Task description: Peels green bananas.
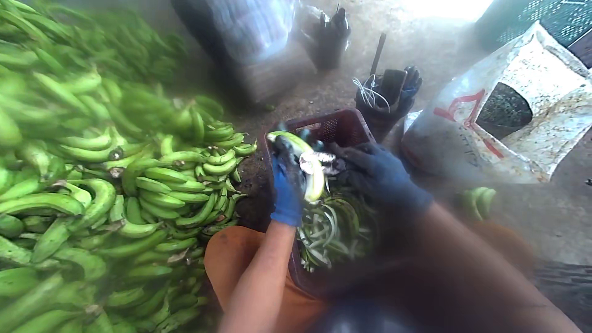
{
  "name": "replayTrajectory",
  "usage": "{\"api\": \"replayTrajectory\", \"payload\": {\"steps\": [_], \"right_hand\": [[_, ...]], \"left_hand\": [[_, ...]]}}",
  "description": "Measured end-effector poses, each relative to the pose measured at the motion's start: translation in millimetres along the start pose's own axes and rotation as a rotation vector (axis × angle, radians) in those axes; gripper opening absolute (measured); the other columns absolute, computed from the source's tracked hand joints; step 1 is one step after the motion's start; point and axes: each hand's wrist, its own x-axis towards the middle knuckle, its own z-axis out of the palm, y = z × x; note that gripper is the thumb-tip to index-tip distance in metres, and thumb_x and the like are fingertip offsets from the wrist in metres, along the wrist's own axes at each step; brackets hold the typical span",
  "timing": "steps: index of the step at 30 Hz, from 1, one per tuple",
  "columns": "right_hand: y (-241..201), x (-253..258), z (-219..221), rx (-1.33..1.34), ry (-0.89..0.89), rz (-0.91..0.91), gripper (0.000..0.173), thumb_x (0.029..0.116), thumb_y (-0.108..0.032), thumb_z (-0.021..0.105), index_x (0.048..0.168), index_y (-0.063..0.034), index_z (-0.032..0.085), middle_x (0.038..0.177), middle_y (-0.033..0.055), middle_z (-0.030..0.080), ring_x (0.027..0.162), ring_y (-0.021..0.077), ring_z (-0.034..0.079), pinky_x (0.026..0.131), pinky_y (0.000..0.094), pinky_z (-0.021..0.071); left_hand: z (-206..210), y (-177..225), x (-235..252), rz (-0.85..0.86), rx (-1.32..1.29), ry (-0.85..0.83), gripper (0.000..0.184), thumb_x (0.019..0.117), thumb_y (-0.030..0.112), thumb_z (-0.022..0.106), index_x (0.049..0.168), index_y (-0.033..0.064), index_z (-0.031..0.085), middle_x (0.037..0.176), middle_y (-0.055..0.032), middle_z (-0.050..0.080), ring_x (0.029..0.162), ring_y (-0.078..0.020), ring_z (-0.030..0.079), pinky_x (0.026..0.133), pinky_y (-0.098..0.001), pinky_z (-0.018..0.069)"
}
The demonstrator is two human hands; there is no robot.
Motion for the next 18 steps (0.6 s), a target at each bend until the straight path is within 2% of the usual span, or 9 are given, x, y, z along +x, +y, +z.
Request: {"api": "replayTrajectory", "payload": {"steps": [1,3,6,9,10,12,14,16,18], "right_hand": [[9,5,-4,0.032,0.017,0.024,0.043,0.1007,-0.036,0.057,0.143,-0.0290,0.061,0.129,0.0105,0.067,0.118,0.0310,0.064,0.095,0.0542,0.0535],[26,11,-11,0.105,0.012,0.073,0.042,0.1039,-0.024,0.052,0.145,-0.0259,0.059,0.129,0.0125,0.066,0.116,0.0305,0.064,0.097,0.0526,0.0528],[45,8,-6,0.196,-0.069,0.210,0.042,0.1060,-0.021,0.049,0.147,-0.0201,0.058,0.140,0.0104,0.063,0.128,0.0275,0.060,0.109,0.0496,0.0465],[29,-3,9,0.057,-0.081,0.184,0.043,0.1023,-0.030,0.056,0.145,-0.0274,0.059,0.132,0.0095,0.066,0.119,0.0294,0.064,0.098,0.0544,0.0533],[18,-8,14,0.022,-0.062,0.118,0.045,0.0998,-0.036,0.059,0.145,-0.0294,0.059,0.128,0.0094,0.066,0.116,0.0296,0.064,0.093,0.0541,0.0544],[-1,-16,20,0.005,0.021,-0.061,0.048,0.0933,-0.042,0.066,0.139,-0.0251,0.065,0.125,0.0116,0.067,0.112,0.0323,0.065,0.088,0.0549,0.0545],[-9,-19,23,-0.033,0.088,-0.180,0.048,0.0947,-0.050,0.064,0.138,-0.0287,0.066,0.128,0.0087,0.067,0.115,0.0300,0.063,0.091,0.0530,0.0520],[-14,-17,23,-0.107,0.138,-0.223,0.047,0.0963,-0.049,0.061,0.139,-0.0315,0.064,0.130,0.0083,0.066,0.117,0.0306,0.062,0.093,0.0534,0.0501],[-18,-14,22,-0.147,0.168,-0.210,0.047,0.0982,-0.047,0.057,0.141,-0.0301,0.062,0.131,0.0096,0.066,0.117,0.0314,0.062,0.092,0.0529,0.0497]], "left_hand": [[-3,4,-8,-0.047,0.040,-0.118,0.044,0.1109,0.031,0.036,0.149,0.0122,0.045,0.133,-0.0050,0.060,0.114,-0.0084,0.058,0.098,-0.0331,0.0502],[-8,8,-14,-0.231,-0.019,-0.440,0.033,0.1092,0.024,0.041,0.138,0.0132,0.055,0.109,0.0009,0.064,0.091,0.0003,0.059,0.080,-0.0206,0.0518],[0,4,-8,-0.386,-0.083,-0.678,0.029,0.1094,0.024,0.042,0.133,0.0156,0.057,0.098,0.0050,0.065,0.082,0.0026,0.060,0.071,-0.0157,0.0526],[-7,-13,-8,-0.292,0.088,-0.423,0.037,0.1080,0.023,0.043,0.142,0.0138,0.053,0.120,-0.0056,0.065,0.102,-0.0107,0.062,0.088,-0.0346,0.0530],[-7,-16,-4,-0.265,0.005,-0.321,0.039,0.1093,0.027,0.038,0.144,0.0146,0.050,0.124,-0.0050,0.063,0.105,-0.0105,0.061,0.090,-0.0343,0.0529],[-3,-21,11,-0.303,-0.437,-0.148,0.040,0.1101,0.037,0.032,0.135,0.0161,0.055,0.115,-0.0018,0.067,0.098,-0.0104,0.066,0.082,-0.0313,0.0575],[0,-24,31,-0.341,-0.905,-0.020,0.043,0.1104,0.036,0.024,0.122,0.0064,0.053,0.109,-0.0117,0.069,0.096,-0.0229,0.070,0.083,-0.0397,0.0606],[0,-22,39,-0.332,-1.054,0.092,0.042,0.1102,0.036,0.021,0.117,0.0086,0.052,0.104,-0.0106,0.067,0.093,-0.0235,0.070,0.082,-0.0395,0.0604],[-1,-18,31,-0.282,-0.999,0.080,0.038,0.1101,0.036,0.025,0.120,0.0130,0.053,0.108,-0.0072,0.068,0.096,-0.0207,0.070,0.082,-0.0376,0.0603]]}}
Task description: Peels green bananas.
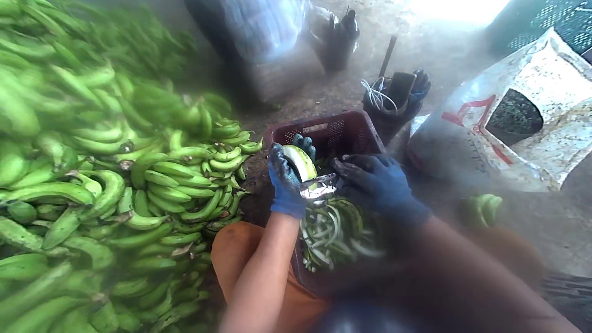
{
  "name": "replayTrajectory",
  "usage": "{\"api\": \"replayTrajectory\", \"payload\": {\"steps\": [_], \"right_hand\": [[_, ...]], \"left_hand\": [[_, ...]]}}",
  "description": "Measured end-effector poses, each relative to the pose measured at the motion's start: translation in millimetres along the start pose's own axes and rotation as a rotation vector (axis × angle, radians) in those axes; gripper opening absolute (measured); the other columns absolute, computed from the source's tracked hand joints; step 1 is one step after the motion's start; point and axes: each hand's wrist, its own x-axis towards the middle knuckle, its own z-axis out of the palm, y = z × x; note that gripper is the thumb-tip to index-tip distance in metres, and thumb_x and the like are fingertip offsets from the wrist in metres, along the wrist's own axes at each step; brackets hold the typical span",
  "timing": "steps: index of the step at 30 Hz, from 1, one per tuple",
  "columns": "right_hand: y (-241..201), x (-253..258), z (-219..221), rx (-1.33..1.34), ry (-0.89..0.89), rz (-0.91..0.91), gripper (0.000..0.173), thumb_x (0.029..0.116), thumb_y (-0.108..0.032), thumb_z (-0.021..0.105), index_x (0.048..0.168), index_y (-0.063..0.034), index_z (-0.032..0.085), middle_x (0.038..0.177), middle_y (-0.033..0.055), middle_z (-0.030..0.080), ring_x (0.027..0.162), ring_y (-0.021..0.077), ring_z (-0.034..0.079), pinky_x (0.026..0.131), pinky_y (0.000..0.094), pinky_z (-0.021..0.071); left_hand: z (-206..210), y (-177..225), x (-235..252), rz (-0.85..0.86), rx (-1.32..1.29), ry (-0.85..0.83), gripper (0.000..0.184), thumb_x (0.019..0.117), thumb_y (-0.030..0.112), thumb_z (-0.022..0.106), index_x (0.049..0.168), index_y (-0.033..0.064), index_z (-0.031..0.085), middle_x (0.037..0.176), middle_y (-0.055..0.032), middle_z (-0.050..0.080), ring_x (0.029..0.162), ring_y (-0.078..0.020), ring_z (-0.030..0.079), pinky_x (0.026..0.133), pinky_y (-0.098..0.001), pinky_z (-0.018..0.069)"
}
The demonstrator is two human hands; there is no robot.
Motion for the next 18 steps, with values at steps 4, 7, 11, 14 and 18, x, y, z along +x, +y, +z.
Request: {"api": "replayTrajectory", "payload": {"steps": [4,7,11,14,18], "right_hand": [[2,10,-10,0.070,-0.107,0.226,0.045,0.1024,-0.035,0.052,0.145,-0.0210,0.059,0.128,0.0120,0.067,0.112,0.0315,0.067,0.089,0.0538,0.0563],[19,5,-12,0.098,-0.175,0.286,0.046,0.1033,-0.038,0.049,0.147,-0.0275,0.057,0.127,0.0087,0.068,0.110,0.0284,0.067,0.086,0.0528,0.0571],[41,3,-4,0.254,-0.407,0.567,0.037,0.1070,-0.026,0.050,0.141,-0.0174,0.061,0.127,0.0154,0.069,0.115,0.0337,0.067,0.098,0.0583,0.0525],[59,7,0,0.424,-0.623,0.797,0.033,0.1092,-0.023,0.047,0.124,0.0011,0.065,0.114,0.0248,0.067,0.106,0.0386,0.065,0.094,0.0601,0.0501],[53,1,2,0.417,-0.453,0.646,0.038,0.1065,-0.039,0.050,0.140,-0.0244,0.062,0.124,0.0083,0.071,0.113,0.0254,0.068,0.098,0.0562,0.0531]], "left_hand": [[4,-2,-29,0.254,0.648,-0.185,0.038,0.1108,0.033,0.031,0.140,0.0187,0.052,0.122,0.0022,0.065,0.102,-0.0054,0.064,0.086,-0.0262,0.0558],[7,3,-38,0.154,1.059,-0.137,0.046,0.1110,0.038,0.033,0.150,0.0161,0.045,0.134,-0.0038,0.060,0.114,-0.0081,0.059,0.097,-0.0343,0.0507],[12,-2,-43,-0.193,1.279,-0.271,0.040,0.1104,0.030,0.038,0.143,0.0104,0.051,0.123,-0.0123,0.064,0.105,-0.0187,0.062,0.090,-0.0414,0.0524],[22,-9,-43,-0.314,1.416,-0.368,0.046,0.1109,0.040,0.035,0.140,0.0113,0.055,0.125,-0.0157,0.065,0.109,-0.0280,0.064,0.094,-0.0504,0.0514],[-23,-17,-27,-0.234,1.350,-0.207,0.051,0.1078,0.051,0.038,0.148,0.0221,0.049,0.132,-0.0101,0.064,0.110,-0.0264,0.065,0.089,-0.0526,0.0549]]}}
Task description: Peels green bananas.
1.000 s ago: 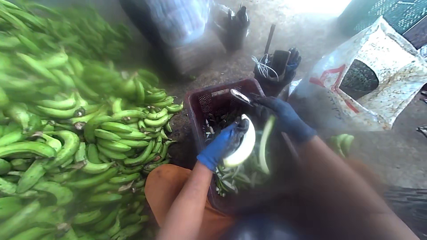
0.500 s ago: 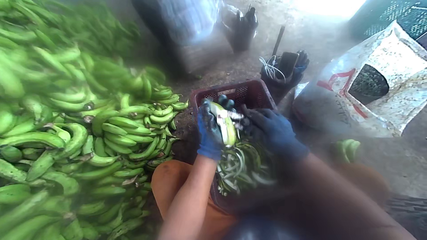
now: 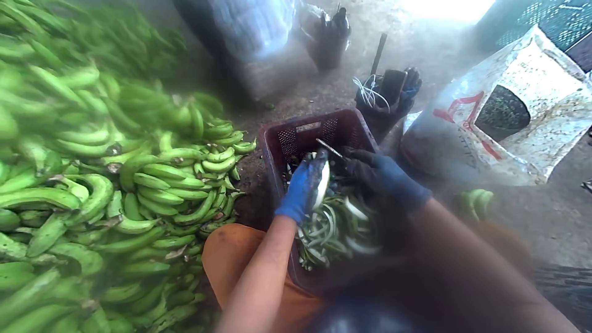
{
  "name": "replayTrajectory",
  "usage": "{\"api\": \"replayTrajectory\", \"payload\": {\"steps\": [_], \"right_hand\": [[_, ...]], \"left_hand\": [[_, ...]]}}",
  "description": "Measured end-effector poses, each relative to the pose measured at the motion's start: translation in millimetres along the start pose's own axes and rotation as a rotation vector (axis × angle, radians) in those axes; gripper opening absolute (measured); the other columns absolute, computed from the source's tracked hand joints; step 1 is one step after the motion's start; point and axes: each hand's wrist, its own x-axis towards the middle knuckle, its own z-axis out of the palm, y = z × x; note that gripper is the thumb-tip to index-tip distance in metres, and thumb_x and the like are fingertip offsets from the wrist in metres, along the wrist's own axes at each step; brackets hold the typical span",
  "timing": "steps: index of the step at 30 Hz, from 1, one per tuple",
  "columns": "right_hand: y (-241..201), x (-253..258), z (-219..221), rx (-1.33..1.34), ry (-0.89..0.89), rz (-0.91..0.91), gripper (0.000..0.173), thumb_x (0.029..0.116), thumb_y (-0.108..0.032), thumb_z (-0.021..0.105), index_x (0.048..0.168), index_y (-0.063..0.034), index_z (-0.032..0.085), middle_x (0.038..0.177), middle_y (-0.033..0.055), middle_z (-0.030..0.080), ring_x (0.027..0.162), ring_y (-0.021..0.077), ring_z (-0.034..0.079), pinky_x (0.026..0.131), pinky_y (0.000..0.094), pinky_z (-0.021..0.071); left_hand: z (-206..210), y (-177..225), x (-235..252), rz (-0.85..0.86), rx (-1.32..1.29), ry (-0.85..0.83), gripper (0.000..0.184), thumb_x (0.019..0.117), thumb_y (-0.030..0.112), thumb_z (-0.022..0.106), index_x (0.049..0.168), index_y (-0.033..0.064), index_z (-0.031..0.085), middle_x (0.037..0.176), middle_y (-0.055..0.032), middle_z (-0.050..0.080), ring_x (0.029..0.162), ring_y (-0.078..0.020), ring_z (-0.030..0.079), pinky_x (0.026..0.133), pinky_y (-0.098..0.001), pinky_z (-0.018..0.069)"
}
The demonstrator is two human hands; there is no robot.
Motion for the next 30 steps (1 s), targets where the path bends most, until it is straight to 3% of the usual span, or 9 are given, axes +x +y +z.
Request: {"api": "replayTrajectory", "payload": {"steps": [4,7,10,14,18,20,22,24,30], "right_hand": [[-15,-22,3,-0.298,0.136,-0.474,0.050,0.0940,-0.041,0.065,0.142,-0.0265,0.062,0.121,0.0085,0.069,0.106,0.0283,0.068,0.083,0.0533,0.0569],[-18,-27,3,-0.356,0.264,-0.719,0.043,0.0907,-0.042,0.066,0.129,-0.0235,0.071,0.118,0.0094,0.071,0.105,0.0296,0.068,0.084,0.0510,0.0565],[-18,-30,-3,-0.406,0.318,-0.766,0.041,0.0940,-0.041,0.064,0.131,-0.0268,0.070,0.123,0.0084,0.069,0.110,0.0287,0.066,0.089,0.0508,0.0527],[-23,-30,-4,-0.407,0.305,-0.607,0.044,0.0978,-0.040,0.058,0.140,-0.0273,0.064,0.128,0.0083,0.068,0.113,0.0292,0.066,0.090,0.0514,0.0544],[-15,-13,-7,-0.114,0.058,-0.037,0.038,0.1084,-0.032,0.046,0.138,-0.0148,0.063,0.118,0.0179,0.071,0.109,0.0353,0.069,0.094,0.0603,0.0526],[-3,-8,-8,0.000,0.007,0.077,0.036,0.1087,-0.025,0.048,0.137,-0.0073,0.062,0.117,0.0221,0.070,0.108,0.0368,0.068,0.097,0.0595,0.0509],[0,-12,-10,0.050,0.020,-0.009,0.036,0.1067,-0.027,0.053,0.140,-0.0146,0.062,0.122,0.0143,0.071,0.111,0.0277,0.069,0.099,0.0532,0.0524],[-3,-22,-11,0.012,0.040,-0.238,0.039,0.1020,-0.032,0.060,0.139,-0.0201,0.064,0.124,0.0048,0.071,0.110,0.0171,0.068,0.098,0.0451,0.0556],[-12,-36,-8,-0.225,0.088,-0.665,0.046,0.0930,-0.050,0.059,0.126,-0.0210,0.074,0.105,0.0084,0.072,0.092,0.0241,0.068,0.073,0.0460,0.0567]], "left_hand": [[-16,23,1,0.061,-0.400,0.067,0.042,0.1110,0.030,0.032,0.136,0.0066,0.055,0.115,-0.0052,0.065,0.100,-0.0068,0.062,0.090,-0.0276,0.0535],[-20,30,13,-0.098,-1.051,-0.096,0.044,0.1101,0.041,0.028,0.112,0.0086,0.058,0.095,-0.0093,0.069,0.076,-0.0154,0.068,0.063,-0.0297,0.0589],[-24,28,17,-0.105,-1.286,-0.210,0.050,0.1088,0.044,0.025,0.106,0.0078,0.059,0.093,-0.0108,0.068,0.070,-0.0166,0.067,0.058,-0.0285,0.0584],[-17,35,-3,0.064,-0.833,-0.024,0.036,0.1106,0.031,0.030,0.118,0.0120,0.059,0.098,-0.0048,0.070,0.079,-0.0100,0.067,0.068,-0.0266,0.0585],[-7,28,-31,0.265,-0.053,-0.048,0.054,0.1068,0.018,0.046,0.159,0.0162,0.032,0.147,-0.0092,0.054,0.121,-0.0189,0.059,0.100,-0.0427,0.0499],[-4,28,-21,0.185,-0.429,-0.070,0.041,0.1096,0.024,0.037,0.149,0.0217,0.047,0.126,-0.0020,0.069,0.094,-0.0109,0.069,0.077,-0.0273,0.0585],[-10,41,-2,-0.015,-0.928,-0.118,0.042,0.1095,0.040,0.027,0.123,0.0160,0.058,0.097,-0.0081,0.071,0.068,-0.0163,0.067,0.055,-0.0295,0.0578],[-22,43,6,-0.040,-1.155,-0.126,0.052,0.1087,0.050,0.028,0.109,0.0096,0.061,0.085,-0.0101,0.067,0.066,-0.0179,0.066,0.056,-0.0318,0.0589],[-29,32,-10,0.099,-0.938,-0.149,0.042,0.1085,0.045,0.035,0.130,0.0177,0.058,0.104,-0.0062,0.072,0.079,-0.0145,0.070,0.068,-0.0299,0.0607]]}}
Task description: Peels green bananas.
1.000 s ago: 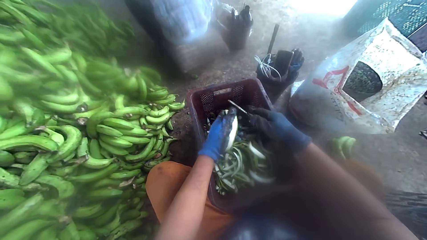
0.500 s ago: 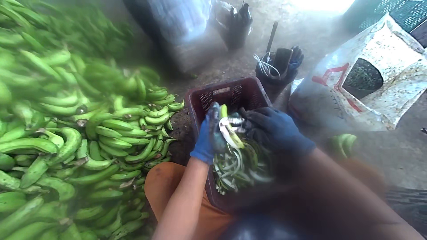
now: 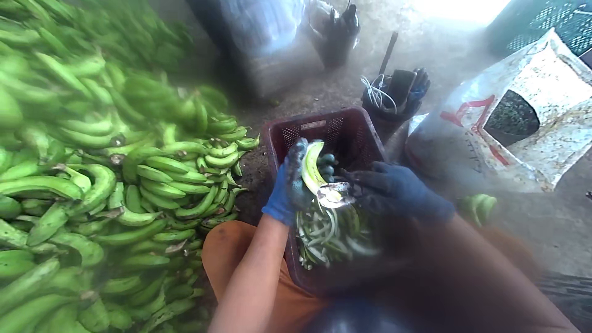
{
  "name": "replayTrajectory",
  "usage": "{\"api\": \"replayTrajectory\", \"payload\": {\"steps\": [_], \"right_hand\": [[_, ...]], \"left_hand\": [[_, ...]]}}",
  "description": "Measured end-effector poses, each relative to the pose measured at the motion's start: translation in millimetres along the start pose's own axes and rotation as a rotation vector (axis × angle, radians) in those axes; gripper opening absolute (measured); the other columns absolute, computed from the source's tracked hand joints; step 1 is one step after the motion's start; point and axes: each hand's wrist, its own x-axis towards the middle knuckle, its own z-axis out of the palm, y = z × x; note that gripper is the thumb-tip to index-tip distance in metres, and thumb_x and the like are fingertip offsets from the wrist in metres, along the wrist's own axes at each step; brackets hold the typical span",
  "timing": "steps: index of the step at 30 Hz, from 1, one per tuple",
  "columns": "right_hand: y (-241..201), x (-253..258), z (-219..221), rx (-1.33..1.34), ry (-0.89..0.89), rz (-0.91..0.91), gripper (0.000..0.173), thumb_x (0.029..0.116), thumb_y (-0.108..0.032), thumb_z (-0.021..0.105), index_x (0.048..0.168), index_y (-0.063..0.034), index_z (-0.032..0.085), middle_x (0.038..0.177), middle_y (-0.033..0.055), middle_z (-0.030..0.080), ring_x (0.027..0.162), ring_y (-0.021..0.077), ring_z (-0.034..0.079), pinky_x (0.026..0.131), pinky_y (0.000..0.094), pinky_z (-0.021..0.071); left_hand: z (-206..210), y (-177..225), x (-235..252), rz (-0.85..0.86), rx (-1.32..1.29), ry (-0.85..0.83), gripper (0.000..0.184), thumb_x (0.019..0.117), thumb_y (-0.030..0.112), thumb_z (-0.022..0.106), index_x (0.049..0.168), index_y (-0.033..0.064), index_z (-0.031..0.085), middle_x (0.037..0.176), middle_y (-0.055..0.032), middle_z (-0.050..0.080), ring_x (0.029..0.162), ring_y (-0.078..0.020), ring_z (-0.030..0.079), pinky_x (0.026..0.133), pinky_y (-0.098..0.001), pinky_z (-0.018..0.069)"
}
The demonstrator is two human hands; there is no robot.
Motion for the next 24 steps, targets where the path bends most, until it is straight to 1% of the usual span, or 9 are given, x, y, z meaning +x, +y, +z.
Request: {"api": "replayTrajectory", "payload": {"steps": [4,8,10,12,15,16,19,22,24], "right_hand": [[-5,7,-3,-0.045,0.013,0.074,0.038,0.0931,-0.031,0.063,0.128,-0.0196,0.072,0.115,0.0108,0.071,0.102,0.0286,0.069,0.081,0.0512,0.0580],[11,21,-11,-0.013,0.040,0.487,0.040,0.1043,-0.027,0.054,0.144,-0.0226,0.060,0.130,0.0154,0.065,0.118,0.0351,0.063,0.096,0.0591,0.0522],[34,19,-12,0.172,0.122,0.691,0.040,0.1090,-0.031,0.045,0.145,-0.0178,0.057,0.134,0.0141,0.065,0.122,0.0294,0.064,0.103,0.0552,0.0507],[40,14,-9,0.491,0.272,0.807,0.044,0.1072,-0.035,0.050,0.145,-0.0142,0.055,0.125,0.0097,0.068,0.109,0.0176,0.067,0.095,0.0424,0.0561],[-1,21,-10,0.520,0.201,0.676,0.055,0.0949,-0.027,0.070,0.145,-0.0135,0.055,0.113,0.0099,0.072,0.095,0.0183,0.070,0.085,0.0445,0.0598],[-15,25,-7,0.428,0.117,0.613,0.063,0.0878,-0.030,0.076,0.146,-0.0170,0.055,0.112,0.0085,0.072,0.095,0.0197,0.069,0.085,0.0478,0.0587],[-26,26,9,0.332,-0.010,0.616,0.058,0.0882,-0.033,0.077,0.141,-0.0154,0.060,0.113,0.0126,0.072,0.100,0.0289,0.070,0.087,0.0589,0.0552],[-18,15,-1,0.753,0.107,0.768,0.035,0.0951,-0.021,0.068,0.129,-0.0120,0.064,0.098,0.0067,0.071,0.081,0.0165,0.068,0.071,0.0395,0.0593],[-11,1,-32,0.975,0.255,0.778,0.036,0.0980,-0.018,0.063,0.133,-0.0110,0.061,0.097,0.0069,0.071,0.077,0.0160,0.069,0.064,0.0361,0.0606]], "left_hand": [[12,0,-19,0.225,0.630,-0.026,0.042,0.1093,0.032,0.037,0.148,0.0196,0.048,0.124,0.0027,0.065,0.102,-0.0027,0.063,0.089,-0.0255,0.0550],[14,-7,-26,0.226,0.756,0.012,0.043,0.1094,0.030,0.039,0.150,0.0175,0.046,0.131,-0.0013,0.062,0.109,-0.0034,0.060,0.093,-0.0276,0.0526],[16,-7,-26,0.177,0.744,0.131,0.042,0.1105,0.031,0.036,0.149,0.0184,0.048,0.123,0.0017,0.064,0.097,0.0020,0.059,0.083,-0.0205,0.0523],[16,-10,-17,0.124,0.819,0.264,0.041,0.1115,0.028,0.035,0.149,0.0155,0.045,0.118,-0.0030,0.062,0.089,-0.0018,0.056,0.078,-0.0219,0.0489],[17,-19,-1,0.213,1.040,0.234,0.046,0.1094,0.013,0.037,0.151,-0.0063,0.039,0.146,-0.0243,0.052,0.133,-0.0230,0.052,0.113,-0.0340,0.0384],[19,-24,-1,0.225,1.046,0.194,0.045,0.1086,0.011,0.038,0.149,-0.0079,0.040,0.145,-0.0235,0.052,0.134,-0.0222,0.051,0.113,-0.0323,0.0380],[18,-35,-7,0.138,0.912,0.098,0.036,0.1084,0.016,0.042,0.141,0.0041,0.051,0.124,-0.0124,0.062,0.105,-0.0134,0.060,0.091,-0.0313,0.0507],[22,-35,1,-0.005,0.706,0.013,0.044,0.1100,0.038,0.039,0.153,0.0334,0.043,0.139,0.0044,0.059,0.109,-0.0086,0.062,0.090,-0.0340,0.0538],[31,-38,9,-0.007,0.759,-0.018,0.045,0.1096,0.040,0.041,0.154,0.0372,0.042,0.139,0.0041,0.062,0.103,-0.0154,0.069,0.082,-0.0392,0.0603]]}}
